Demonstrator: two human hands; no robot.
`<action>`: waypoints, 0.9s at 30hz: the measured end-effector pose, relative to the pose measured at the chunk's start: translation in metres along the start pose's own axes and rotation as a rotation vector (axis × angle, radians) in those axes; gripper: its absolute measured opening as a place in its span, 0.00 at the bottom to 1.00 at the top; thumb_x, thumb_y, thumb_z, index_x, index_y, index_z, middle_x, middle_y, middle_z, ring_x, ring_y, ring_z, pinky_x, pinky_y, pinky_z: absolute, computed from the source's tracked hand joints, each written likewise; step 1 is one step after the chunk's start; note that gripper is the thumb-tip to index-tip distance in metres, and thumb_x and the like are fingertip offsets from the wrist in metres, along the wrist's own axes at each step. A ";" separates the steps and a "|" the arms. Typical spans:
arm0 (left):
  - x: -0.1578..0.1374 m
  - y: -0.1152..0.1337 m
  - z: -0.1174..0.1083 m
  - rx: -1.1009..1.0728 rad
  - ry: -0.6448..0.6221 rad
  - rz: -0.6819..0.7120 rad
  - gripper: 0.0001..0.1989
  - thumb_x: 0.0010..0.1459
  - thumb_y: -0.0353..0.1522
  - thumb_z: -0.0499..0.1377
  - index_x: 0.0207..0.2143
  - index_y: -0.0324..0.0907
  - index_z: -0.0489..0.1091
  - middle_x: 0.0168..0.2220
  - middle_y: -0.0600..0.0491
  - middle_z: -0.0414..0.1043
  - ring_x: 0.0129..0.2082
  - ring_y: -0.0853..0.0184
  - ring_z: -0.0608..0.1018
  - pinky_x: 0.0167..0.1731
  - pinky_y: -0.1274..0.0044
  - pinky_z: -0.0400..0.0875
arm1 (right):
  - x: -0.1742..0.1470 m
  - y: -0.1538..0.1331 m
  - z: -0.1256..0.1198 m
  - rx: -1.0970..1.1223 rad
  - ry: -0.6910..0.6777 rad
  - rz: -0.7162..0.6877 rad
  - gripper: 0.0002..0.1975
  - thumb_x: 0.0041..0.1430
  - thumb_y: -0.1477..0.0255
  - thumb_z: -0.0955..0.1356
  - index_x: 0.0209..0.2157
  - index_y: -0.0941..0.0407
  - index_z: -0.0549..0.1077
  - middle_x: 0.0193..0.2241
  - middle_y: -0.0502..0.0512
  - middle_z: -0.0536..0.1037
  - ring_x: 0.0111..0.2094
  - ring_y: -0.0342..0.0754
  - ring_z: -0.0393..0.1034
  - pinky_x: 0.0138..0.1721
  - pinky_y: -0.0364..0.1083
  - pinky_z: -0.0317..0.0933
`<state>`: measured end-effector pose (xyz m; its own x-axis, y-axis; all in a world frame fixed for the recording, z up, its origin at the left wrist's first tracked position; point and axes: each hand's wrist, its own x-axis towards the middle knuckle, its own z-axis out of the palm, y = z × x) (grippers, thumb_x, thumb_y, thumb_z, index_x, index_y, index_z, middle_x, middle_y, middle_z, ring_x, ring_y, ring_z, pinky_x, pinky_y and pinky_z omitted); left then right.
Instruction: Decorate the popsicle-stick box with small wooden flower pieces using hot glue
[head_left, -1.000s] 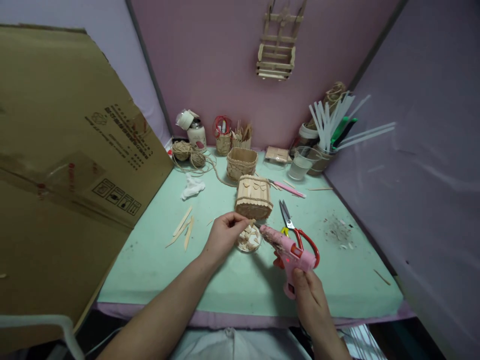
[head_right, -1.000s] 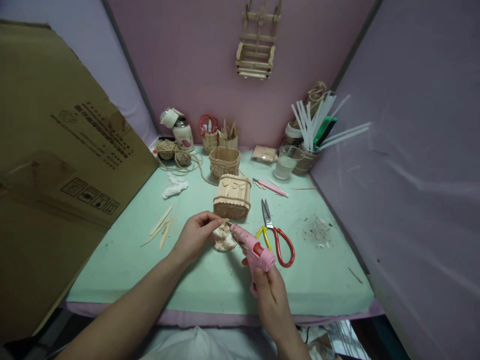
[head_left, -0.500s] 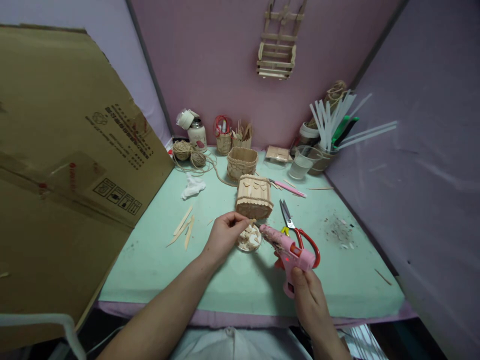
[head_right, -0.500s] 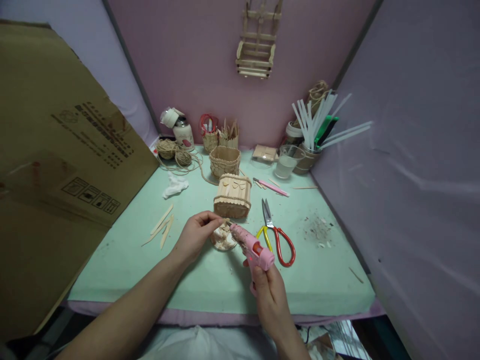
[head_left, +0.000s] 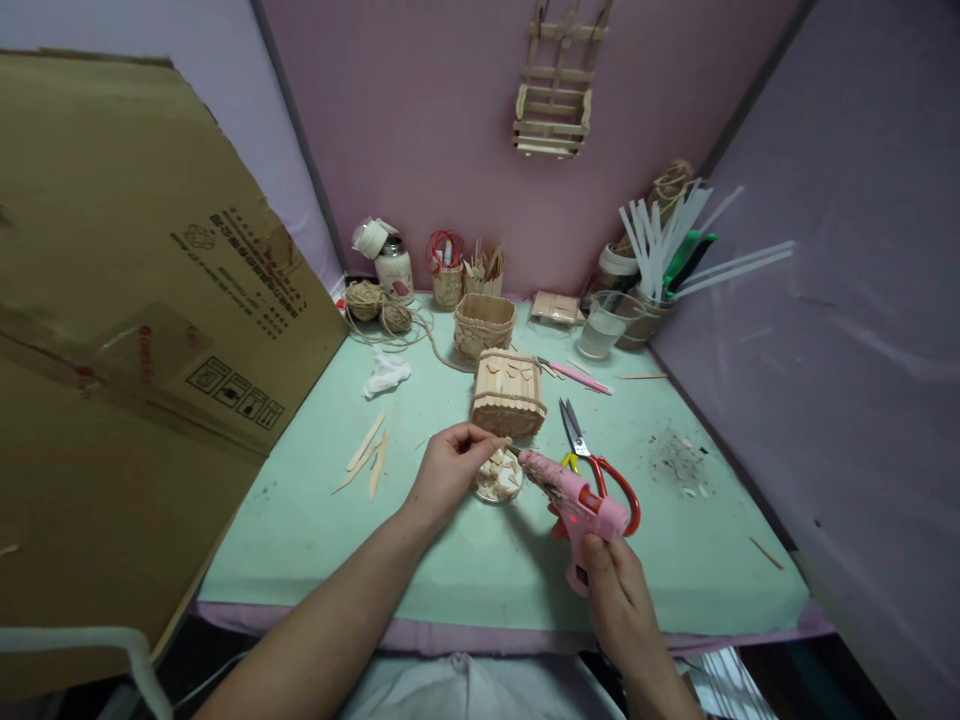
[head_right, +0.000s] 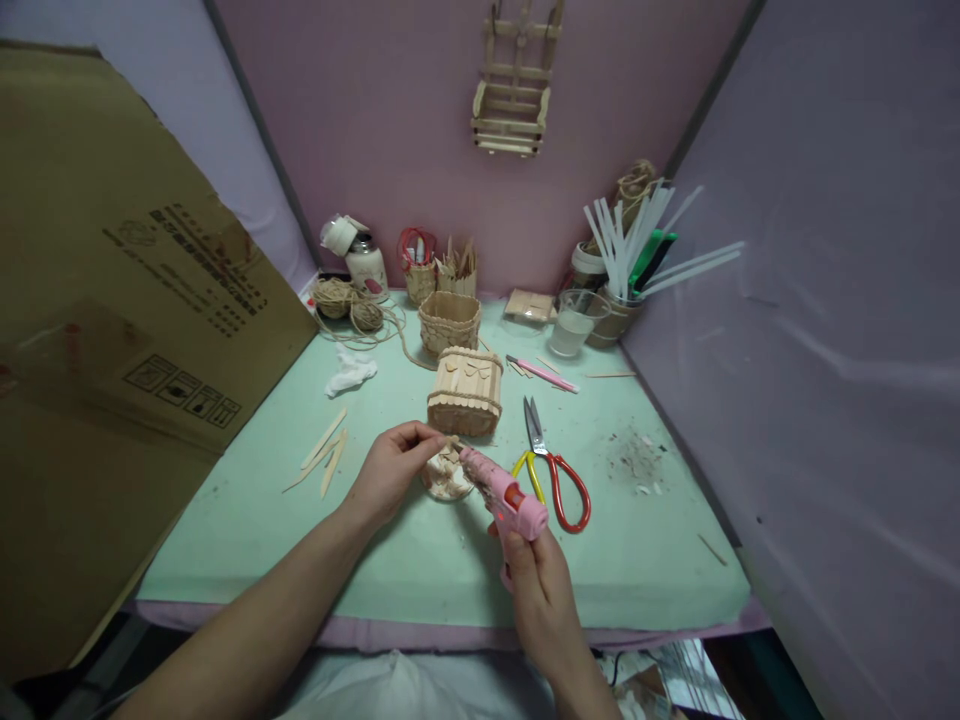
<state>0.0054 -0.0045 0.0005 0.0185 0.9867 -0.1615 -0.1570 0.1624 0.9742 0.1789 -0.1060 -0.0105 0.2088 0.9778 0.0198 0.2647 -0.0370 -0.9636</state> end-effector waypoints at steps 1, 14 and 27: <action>0.000 0.000 0.000 0.001 -0.001 0.002 0.09 0.45 0.36 0.66 0.23 0.39 0.74 0.23 0.54 0.73 0.25 0.69 0.72 0.28 0.78 0.64 | 0.000 0.000 0.000 -0.003 -0.008 0.003 0.30 0.58 0.45 0.61 0.39 0.58 0.76 0.17 0.50 0.68 0.19 0.46 0.60 0.17 0.42 0.57; 0.000 0.000 -0.001 0.102 0.021 0.031 0.09 0.46 0.37 0.66 0.24 0.39 0.75 0.23 0.54 0.73 0.25 0.69 0.72 0.28 0.78 0.65 | 0.003 0.002 0.000 -0.141 -0.055 -0.188 0.18 0.65 0.57 0.59 0.40 0.54 0.73 0.33 0.56 0.75 0.31 0.50 0.68 0.32 0.47 0.64; -0.001 0.022 0.002 0.075 -0.064 0.015 0.10 0.46 0.38 0.67 0.27 0.40 0.77 0.25 0.54 0.74 0.26 0.70 0.71 0.28 0.78 0.64 | 0.055 0.064 -0.112 -1.254 0.300 0.038 0.23 0.62 0.57 0.60 0.43 0.61 0.74 0.37 0.69 0.74 0.39 0.65 0.68 0.34 0.58 0.61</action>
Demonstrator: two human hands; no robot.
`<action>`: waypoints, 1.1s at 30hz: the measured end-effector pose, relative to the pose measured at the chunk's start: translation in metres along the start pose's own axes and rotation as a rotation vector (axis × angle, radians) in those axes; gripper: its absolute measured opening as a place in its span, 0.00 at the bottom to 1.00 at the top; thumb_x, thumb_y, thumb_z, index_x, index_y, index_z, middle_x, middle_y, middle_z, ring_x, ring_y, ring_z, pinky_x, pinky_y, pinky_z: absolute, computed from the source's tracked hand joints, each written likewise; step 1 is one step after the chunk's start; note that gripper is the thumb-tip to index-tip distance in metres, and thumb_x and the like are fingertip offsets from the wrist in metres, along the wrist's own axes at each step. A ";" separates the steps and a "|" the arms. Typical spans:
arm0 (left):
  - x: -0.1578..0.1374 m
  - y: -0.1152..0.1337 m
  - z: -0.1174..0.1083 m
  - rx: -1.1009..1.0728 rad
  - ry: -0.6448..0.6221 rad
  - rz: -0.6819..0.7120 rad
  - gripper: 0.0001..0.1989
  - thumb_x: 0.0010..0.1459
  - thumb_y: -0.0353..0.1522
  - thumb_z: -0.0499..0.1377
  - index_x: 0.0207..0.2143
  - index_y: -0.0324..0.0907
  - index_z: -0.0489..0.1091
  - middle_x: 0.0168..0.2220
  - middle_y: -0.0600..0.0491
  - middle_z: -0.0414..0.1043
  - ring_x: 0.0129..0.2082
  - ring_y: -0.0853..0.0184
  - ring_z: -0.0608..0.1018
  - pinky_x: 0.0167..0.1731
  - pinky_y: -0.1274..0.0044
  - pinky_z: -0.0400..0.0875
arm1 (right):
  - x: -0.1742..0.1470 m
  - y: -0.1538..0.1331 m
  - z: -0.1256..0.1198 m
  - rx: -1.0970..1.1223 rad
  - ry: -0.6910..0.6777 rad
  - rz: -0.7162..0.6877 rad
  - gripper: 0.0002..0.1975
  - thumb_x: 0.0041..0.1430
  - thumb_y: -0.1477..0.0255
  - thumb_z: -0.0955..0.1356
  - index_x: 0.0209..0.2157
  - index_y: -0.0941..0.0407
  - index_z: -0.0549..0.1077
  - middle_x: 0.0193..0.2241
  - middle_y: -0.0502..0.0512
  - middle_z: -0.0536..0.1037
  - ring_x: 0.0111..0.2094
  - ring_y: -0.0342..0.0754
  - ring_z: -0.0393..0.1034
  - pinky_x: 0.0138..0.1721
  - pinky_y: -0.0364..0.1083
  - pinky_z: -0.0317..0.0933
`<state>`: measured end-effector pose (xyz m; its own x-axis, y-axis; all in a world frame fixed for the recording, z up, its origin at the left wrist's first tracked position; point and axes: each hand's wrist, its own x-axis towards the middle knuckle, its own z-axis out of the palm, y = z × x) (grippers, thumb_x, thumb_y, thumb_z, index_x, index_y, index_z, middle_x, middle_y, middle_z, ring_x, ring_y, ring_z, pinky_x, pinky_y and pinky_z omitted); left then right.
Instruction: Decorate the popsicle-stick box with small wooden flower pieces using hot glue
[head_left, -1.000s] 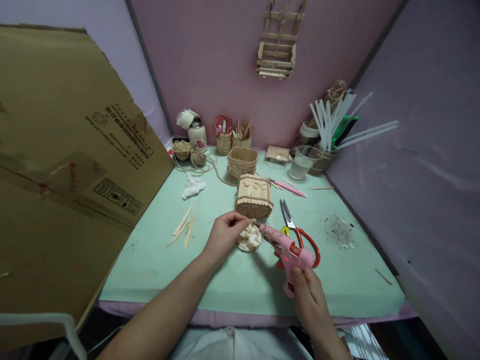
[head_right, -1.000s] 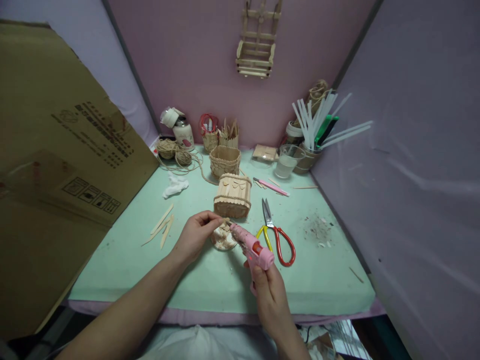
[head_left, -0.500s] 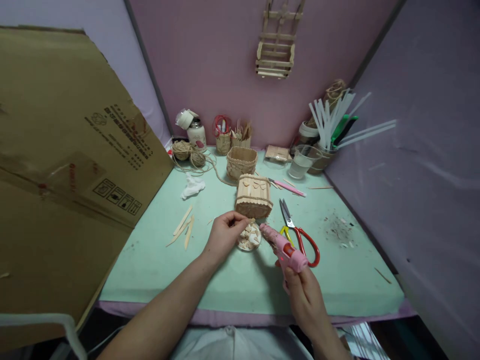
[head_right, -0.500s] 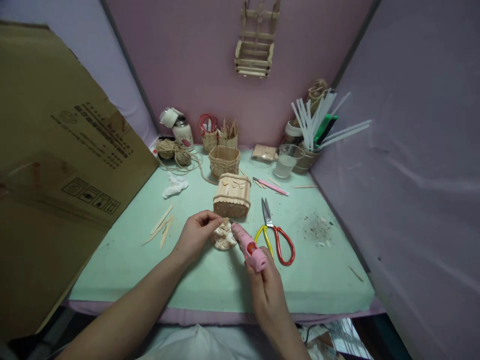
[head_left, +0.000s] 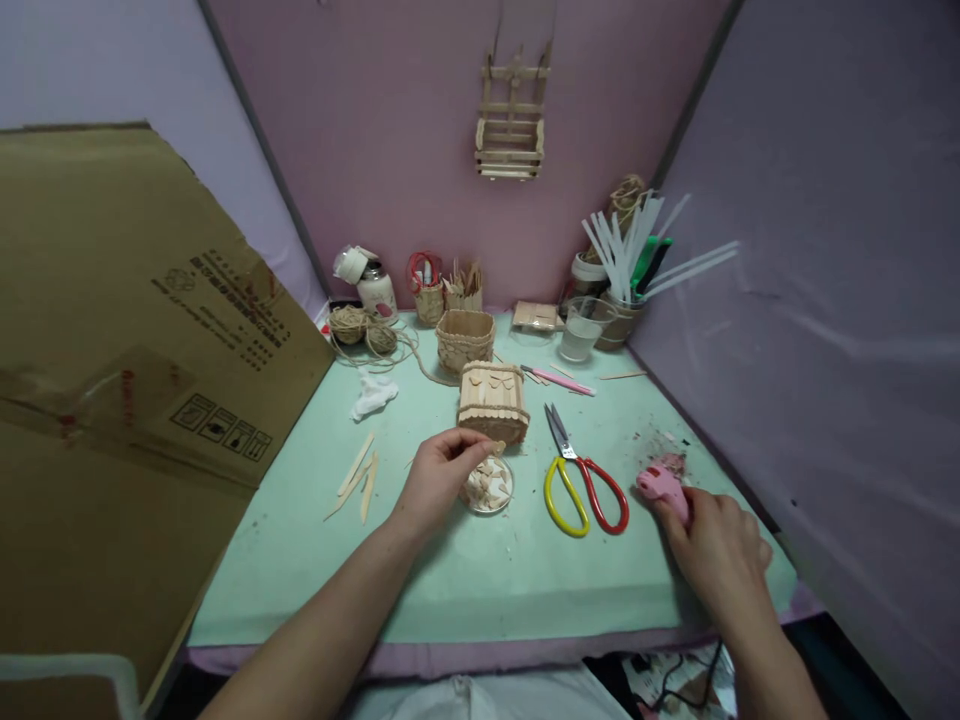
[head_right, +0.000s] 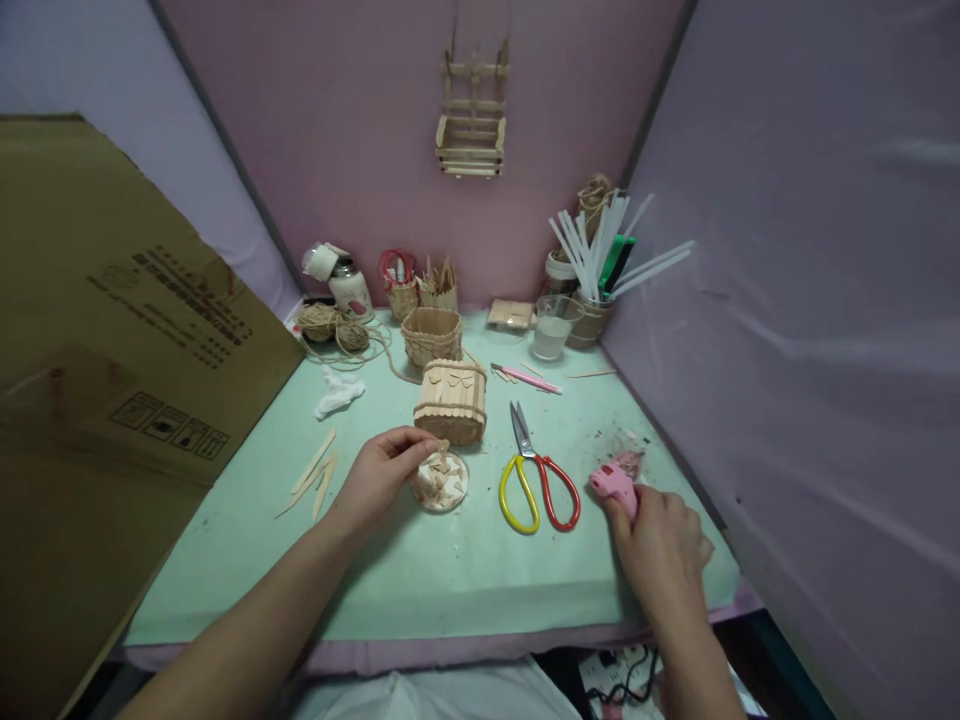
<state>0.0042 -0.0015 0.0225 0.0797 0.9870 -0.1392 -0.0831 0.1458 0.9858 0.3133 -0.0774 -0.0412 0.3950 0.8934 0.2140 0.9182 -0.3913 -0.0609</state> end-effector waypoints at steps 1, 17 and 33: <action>0.001 0.004 0.001 0.016 -0.011 0.012 0.10 0.46 0.38 0.67 0.27 0.40 0.77 0.26 0.53 0.74 0.27 0.69 0.72 0.29 0.78 0.64 | 0.001 0.003 -0.001 -0.020 -0.025 -0.003 0.23 0.61 0.57 0.61 0.44 0.61 0.74 0.38 0.70 0.74 0.40 0.66 0.68 0.35 0.58 0.61; 0.010 0.020 0.030 0.212 -0.227 0.057 0.10 0.47 0.37 0.65 0.27 0.39 0.77 0.26 0.52 0.75 0.28 0.68 0.72 0.32 0.76 0.64 | 0.026 -0.114 -0.078 1.162 -0.210 -0.417 0.05 0.57 0.69 0.68 0.29 0.52 0.76 0.31 0.53 0.77 0.36 0.50 0.71 0.40 0.49 0.62; 0.041 0.027 0.001 0.696 0.180 0.433 0.28 0.49 0.39 0.65 0.53 0.45 0.67 0.55 0.45 0.62 0.55 0.57 0.68 0.53 0.66 0.65 | 0.035 -0.122 -0.054 1.002 0.262 -0.420 0.05 0.59 0.73 0.69 0.28 0.53 0.73 0.30 0.51 0.75 0.36 0.50 0.69 0.40 0.51 0.57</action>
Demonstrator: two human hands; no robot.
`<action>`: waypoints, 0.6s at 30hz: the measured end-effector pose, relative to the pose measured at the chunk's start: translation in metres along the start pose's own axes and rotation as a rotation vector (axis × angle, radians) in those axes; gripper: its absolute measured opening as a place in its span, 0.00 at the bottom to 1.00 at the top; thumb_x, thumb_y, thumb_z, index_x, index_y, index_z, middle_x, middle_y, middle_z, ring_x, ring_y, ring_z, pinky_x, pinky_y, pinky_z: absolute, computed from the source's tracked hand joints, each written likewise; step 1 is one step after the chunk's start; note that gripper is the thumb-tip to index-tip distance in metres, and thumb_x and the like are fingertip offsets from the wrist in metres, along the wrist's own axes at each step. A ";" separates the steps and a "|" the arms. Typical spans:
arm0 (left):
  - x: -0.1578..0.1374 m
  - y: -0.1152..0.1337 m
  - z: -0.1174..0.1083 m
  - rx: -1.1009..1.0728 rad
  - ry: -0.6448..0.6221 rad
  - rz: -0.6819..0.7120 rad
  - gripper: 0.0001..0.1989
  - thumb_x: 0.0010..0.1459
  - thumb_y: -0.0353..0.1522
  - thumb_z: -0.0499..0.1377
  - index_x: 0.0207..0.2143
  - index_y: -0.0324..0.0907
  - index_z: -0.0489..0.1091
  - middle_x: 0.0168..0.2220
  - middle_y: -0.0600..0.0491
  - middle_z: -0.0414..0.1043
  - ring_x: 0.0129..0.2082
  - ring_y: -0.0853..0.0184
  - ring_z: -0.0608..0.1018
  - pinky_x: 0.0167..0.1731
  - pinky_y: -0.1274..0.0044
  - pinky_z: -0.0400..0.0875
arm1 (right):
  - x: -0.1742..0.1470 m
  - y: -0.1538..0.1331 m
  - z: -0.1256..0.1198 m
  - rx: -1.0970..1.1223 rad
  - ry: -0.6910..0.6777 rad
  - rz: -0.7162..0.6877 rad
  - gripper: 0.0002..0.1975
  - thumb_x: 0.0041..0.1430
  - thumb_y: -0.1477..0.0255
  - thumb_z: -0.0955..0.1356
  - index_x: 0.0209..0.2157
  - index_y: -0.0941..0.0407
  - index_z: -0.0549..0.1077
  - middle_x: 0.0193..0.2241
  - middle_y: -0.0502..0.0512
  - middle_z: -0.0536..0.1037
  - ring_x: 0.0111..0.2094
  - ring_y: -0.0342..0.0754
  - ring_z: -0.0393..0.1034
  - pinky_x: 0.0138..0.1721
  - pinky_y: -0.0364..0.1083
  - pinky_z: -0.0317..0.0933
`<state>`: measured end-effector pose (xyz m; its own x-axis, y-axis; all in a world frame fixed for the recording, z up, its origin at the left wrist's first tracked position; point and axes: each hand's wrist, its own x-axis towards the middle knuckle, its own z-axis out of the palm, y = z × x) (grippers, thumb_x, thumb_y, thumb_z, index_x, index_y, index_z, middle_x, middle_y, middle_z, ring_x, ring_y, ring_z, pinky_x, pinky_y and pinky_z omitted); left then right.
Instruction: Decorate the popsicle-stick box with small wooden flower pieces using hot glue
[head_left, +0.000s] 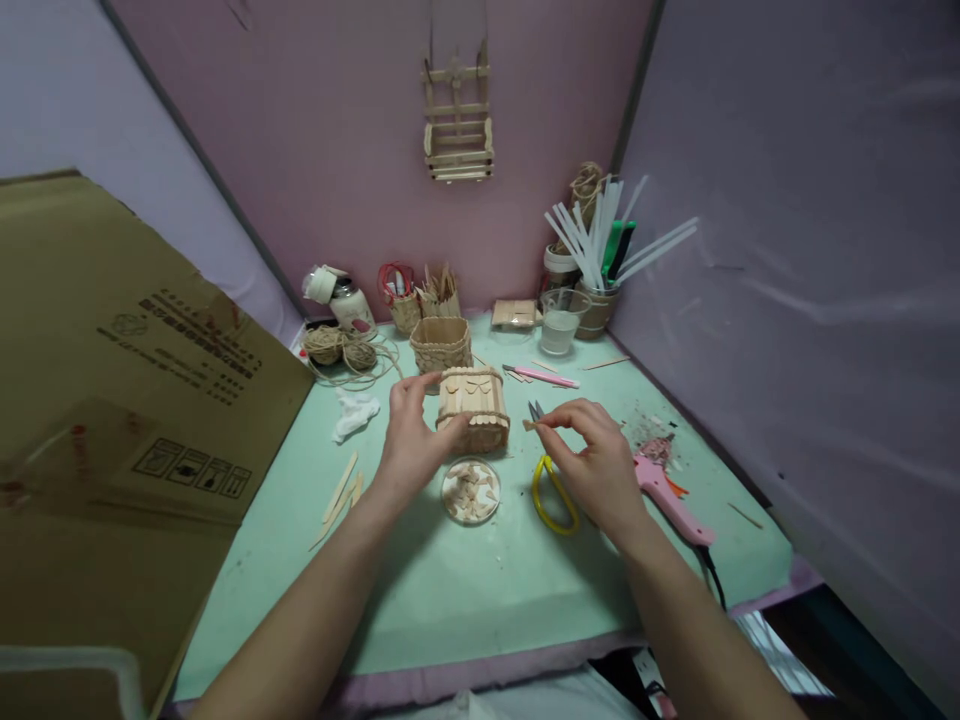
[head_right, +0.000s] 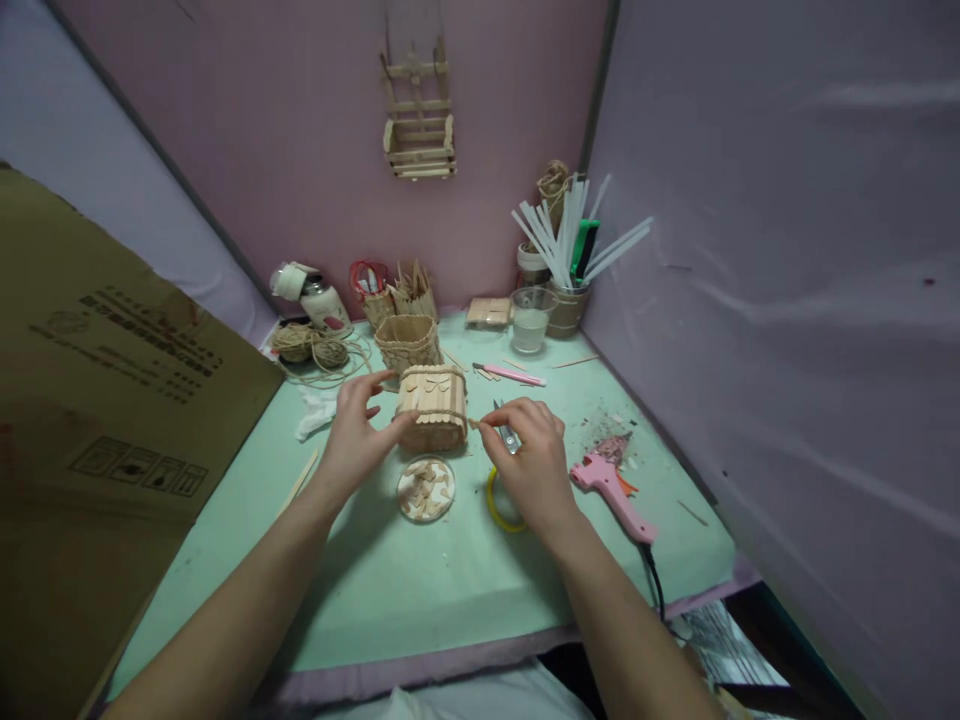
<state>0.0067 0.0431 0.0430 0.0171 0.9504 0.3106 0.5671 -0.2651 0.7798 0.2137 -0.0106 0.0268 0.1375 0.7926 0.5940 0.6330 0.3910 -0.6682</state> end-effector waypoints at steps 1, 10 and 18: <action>0.005 -0.004 0.003 -0.005 -0.015 -0.034 0.34 0.46 0.40 0.67 0.56 0.46 0.63 0.59 0.44 0.57 0.58 0.55 0.65 0.56 0.64 0.62 | 0.002 0.002 0.002 -0.045 0.033 -0.030 0.05 0.59 0.73 0.70 0.29 0.53 0.73 0.30 0.51 0.76 0.36 0.50 0.68 0.40 0.51 0.56; 0.022 -0.039 0.030 -0.431 -0.085 -0.541 0.48 0.49 0.43 0.67 0.66 0.47 0.45 0.63 0.38 0.57 0.59 0.51 0.67 0.55 0.63 0.63 | 0.026 0.012 0.017 -0.261 0.140 -0.355 0.03 0.61 0.74 0.69 0.32 0.54 0.73 0.32 0.53 0.77 0.39 0.51 0.68 0.43 0.53 0.53; 0.017 -0.041 0.018 -0.670 -0.173 -0.576 0.39 0.53 0.39 0.64 0.64 0.46 0.51 0.56 0.42 0.69 0.52 0.56 0.75 0.50 0.68 0.69 | 0.040 0.030 0.045 -0.324 0.131 -0.588 0.03 0.62 0.73 0.68 0.33 0.52 0.73 0.30 0.51 0.78 0.38 0.49 0.67 0.44 0.52 0.51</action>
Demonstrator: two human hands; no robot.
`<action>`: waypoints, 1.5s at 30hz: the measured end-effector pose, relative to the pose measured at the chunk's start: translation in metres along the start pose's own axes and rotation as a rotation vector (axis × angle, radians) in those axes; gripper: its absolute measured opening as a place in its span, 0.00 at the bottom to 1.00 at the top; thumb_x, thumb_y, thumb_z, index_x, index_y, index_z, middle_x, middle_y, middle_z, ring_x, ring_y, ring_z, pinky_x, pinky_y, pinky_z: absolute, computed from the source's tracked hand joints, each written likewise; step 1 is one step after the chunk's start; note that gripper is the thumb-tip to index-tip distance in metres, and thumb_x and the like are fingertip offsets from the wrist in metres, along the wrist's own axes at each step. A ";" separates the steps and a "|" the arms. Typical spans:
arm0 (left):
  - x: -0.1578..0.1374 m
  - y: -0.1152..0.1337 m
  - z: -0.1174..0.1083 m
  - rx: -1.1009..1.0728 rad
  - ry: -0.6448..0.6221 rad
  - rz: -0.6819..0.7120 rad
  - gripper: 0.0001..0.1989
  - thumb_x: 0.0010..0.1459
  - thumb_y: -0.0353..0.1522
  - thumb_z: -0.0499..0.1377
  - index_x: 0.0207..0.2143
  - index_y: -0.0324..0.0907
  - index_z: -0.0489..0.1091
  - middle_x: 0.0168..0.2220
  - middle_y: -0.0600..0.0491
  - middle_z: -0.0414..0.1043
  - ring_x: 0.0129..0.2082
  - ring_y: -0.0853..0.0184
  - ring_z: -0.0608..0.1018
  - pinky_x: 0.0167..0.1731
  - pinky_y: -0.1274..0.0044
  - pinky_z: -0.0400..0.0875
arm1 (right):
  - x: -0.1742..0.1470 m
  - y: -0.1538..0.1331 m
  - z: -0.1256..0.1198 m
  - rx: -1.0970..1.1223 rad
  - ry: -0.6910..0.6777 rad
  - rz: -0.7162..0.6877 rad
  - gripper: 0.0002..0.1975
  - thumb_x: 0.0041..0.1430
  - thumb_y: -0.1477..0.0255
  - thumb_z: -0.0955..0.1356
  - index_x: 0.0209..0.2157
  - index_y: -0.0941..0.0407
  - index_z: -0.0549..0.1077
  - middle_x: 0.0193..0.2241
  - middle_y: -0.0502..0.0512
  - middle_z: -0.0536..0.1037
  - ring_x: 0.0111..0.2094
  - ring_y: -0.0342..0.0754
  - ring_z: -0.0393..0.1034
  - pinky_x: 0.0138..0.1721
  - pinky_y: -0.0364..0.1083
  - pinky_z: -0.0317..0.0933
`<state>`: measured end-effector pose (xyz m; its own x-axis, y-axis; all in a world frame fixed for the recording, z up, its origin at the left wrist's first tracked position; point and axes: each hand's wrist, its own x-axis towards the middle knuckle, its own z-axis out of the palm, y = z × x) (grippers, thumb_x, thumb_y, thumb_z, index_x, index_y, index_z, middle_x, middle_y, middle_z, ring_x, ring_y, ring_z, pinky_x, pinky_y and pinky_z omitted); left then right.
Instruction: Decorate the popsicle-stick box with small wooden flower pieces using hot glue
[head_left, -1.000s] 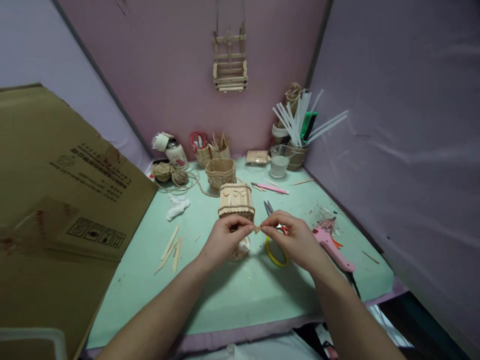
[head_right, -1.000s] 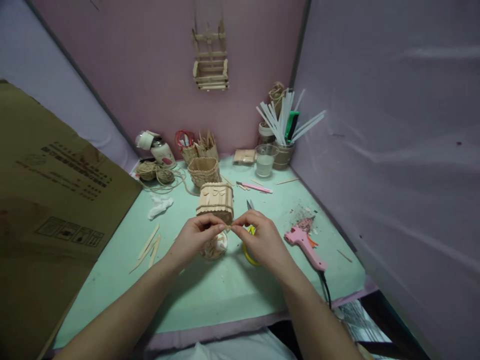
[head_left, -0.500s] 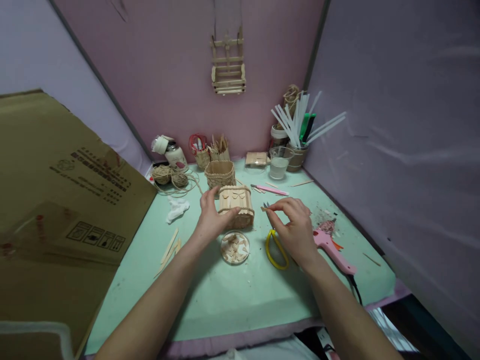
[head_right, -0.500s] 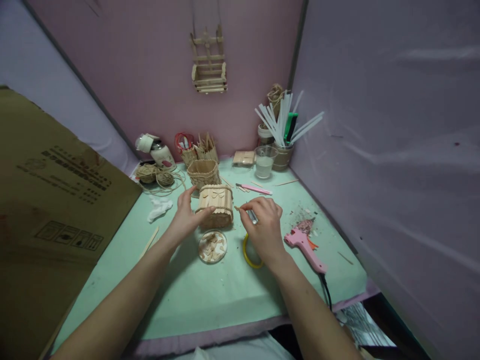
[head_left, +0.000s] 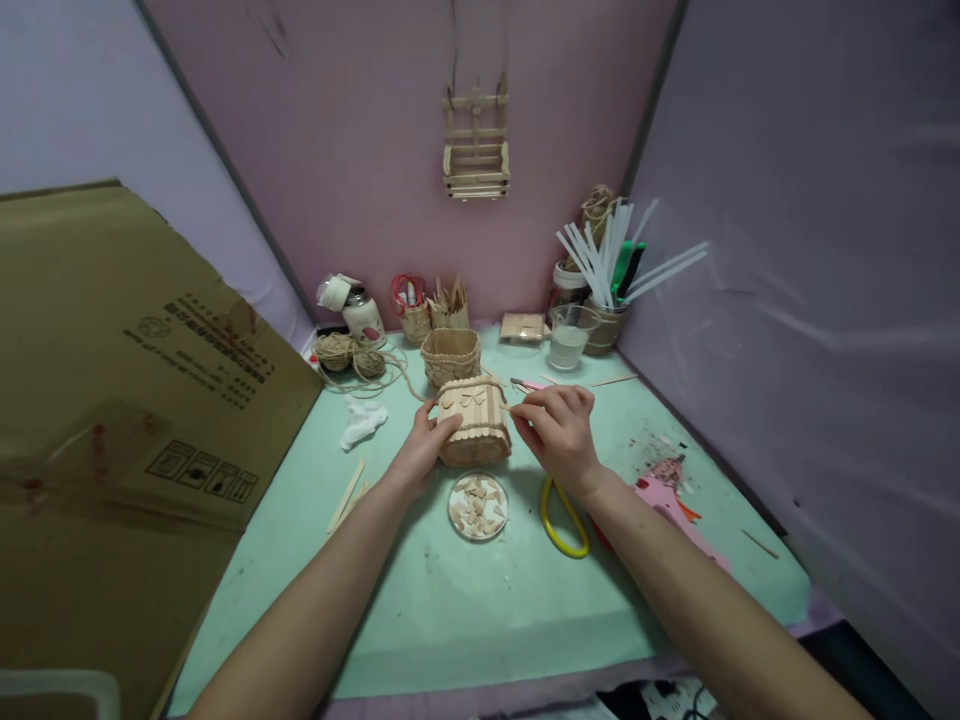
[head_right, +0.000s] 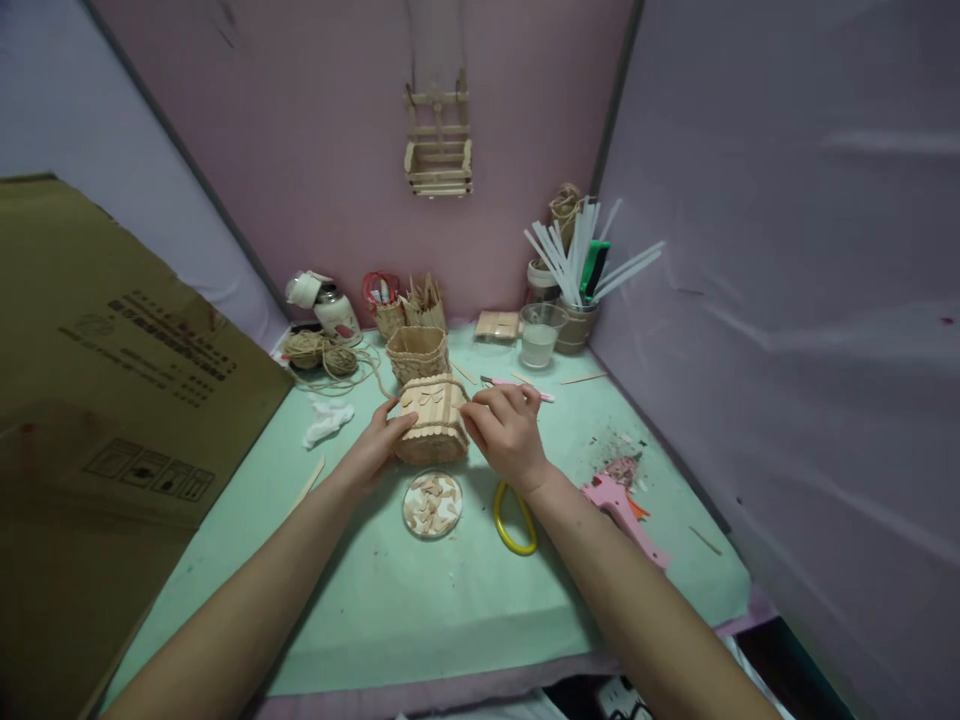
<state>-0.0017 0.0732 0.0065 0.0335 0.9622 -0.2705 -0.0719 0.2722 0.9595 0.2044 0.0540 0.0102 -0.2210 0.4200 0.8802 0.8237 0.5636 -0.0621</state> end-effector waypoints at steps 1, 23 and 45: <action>-0.001 0.000 -0.001 -0.014 -0.006 -0.005 0.38 0.53 0.39 0.64 0.63 0.46 0.53 0.56 0.43 0.70 0.52 0.56 0.75 0.49 0.68 0.70 | -0.001 0.001 0.004 -0.004 -0.003 -0.031 0.03 0.62 0.73 0.68 0.33 0.52 0.74 0.30 0.50 0.78 0.38 0.48 0.67 0.44 0.52 0.51; -0.004 0.002 -0.004 -0.093 -0.014 -0.028 0.36 0.54 0.38 0.64 0.62 0.41 0.54 0.56 0.40 0.69 0.52 0.55 0.75 0.44 0.72 0.71 | 0.006 0.011 0.027 -0.032 -0.087 -0.101 0.05 0.62 0.73 0.68 0.33 0.50 0.75 0.30 0.48 0.80 0.37 0.47 0.69 0.46 0.52 0.47; -0.002 -0.001 -0.005 -0.099 -0.020 -0.020 0.35 0.54 0.38 0.64 0.61 0.41 0.55 0.57 0.40 0.68 0.53 0.55 0.74 0.46 0.72 0.70 | 0.005 0.012 0.025 -0.026 -0.130 -0.133 0.06 0.63 0.73 0.67 0.33 0.49 0.74 0.31 0.47 0.80 0.38 0.47 0.70 0.44 0.52 0.48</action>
<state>-0.0062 0.0706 0.0055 0.0559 0.9564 -0.2867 -0.1687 0.2921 0.9414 0.2006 0.0807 0.0018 -0.3931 0.4327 0.8113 0.7956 0.6024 0.0641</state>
